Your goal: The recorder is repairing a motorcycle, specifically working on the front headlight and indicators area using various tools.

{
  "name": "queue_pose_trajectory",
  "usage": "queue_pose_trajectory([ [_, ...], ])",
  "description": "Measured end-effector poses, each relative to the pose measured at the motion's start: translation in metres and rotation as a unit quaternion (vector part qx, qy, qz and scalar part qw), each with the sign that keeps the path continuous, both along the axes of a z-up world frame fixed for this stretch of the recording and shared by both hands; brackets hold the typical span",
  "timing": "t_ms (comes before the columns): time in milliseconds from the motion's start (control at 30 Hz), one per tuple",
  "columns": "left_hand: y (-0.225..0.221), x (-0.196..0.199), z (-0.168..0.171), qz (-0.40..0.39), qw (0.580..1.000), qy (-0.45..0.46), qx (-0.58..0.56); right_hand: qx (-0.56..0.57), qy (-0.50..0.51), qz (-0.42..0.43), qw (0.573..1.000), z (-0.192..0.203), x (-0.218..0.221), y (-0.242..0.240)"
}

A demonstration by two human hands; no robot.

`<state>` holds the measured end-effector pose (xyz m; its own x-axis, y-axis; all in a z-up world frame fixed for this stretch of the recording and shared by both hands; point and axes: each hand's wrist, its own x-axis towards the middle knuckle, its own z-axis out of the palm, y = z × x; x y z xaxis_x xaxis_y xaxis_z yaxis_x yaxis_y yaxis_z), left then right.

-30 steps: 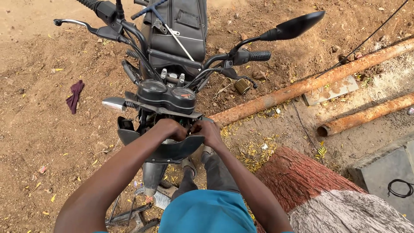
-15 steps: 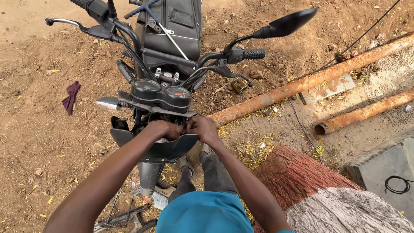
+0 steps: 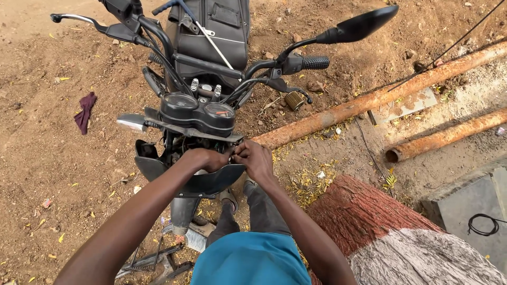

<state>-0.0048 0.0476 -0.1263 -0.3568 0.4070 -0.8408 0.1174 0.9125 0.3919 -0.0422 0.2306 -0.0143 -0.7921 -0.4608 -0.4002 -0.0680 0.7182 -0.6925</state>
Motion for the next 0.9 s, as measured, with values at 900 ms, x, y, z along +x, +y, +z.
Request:
queue_pose_trajectory([
  [900,-0.015,0.001,0.033,0.091,0.996,-0.009,0.022,0.010,0.090,-0.050,0.995,-0.027,0.005,-0.002],
])
